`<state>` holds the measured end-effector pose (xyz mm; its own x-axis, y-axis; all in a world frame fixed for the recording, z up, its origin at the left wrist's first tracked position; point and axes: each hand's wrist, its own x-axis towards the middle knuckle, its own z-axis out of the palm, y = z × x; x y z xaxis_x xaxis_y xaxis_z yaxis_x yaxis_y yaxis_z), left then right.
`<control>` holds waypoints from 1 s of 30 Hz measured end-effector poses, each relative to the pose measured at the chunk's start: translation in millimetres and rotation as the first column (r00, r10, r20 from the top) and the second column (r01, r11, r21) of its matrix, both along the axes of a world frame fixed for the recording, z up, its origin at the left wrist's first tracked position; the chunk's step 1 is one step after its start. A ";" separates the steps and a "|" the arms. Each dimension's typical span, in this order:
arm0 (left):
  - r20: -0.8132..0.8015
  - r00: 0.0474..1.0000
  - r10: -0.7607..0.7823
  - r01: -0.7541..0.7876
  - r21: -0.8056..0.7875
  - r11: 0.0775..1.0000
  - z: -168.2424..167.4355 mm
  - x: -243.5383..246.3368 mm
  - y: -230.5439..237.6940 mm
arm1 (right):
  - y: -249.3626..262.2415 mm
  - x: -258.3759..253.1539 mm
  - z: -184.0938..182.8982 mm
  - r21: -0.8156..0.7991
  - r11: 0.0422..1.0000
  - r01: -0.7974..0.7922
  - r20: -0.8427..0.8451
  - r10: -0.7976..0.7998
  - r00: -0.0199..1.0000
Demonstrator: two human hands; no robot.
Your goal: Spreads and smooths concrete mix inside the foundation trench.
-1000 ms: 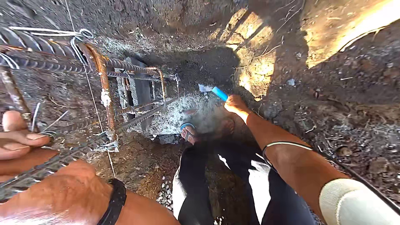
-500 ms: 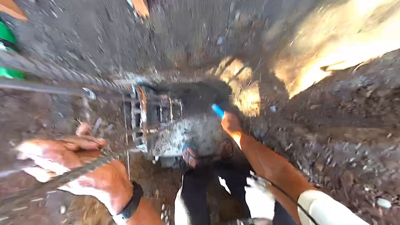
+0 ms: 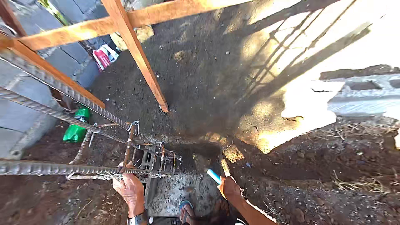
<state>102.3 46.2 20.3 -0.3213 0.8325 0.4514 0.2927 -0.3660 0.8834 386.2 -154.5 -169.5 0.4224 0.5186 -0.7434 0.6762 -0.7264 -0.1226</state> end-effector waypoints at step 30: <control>0.054 0.987 -0.151 0.149 0.050 0.988 -29.6 -25.5 5.8 | 53.2 29.3 12.7 0.080 0.912 0.403 -0.567 -0.290 0.771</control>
<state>76.8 52.0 -9.4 -0.2207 0.8522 0.4744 0.1807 -0.4423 0.8785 415.5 -101.3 -156.8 0.1672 0.5661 -0.8072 0.1679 -0.8231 -0.5425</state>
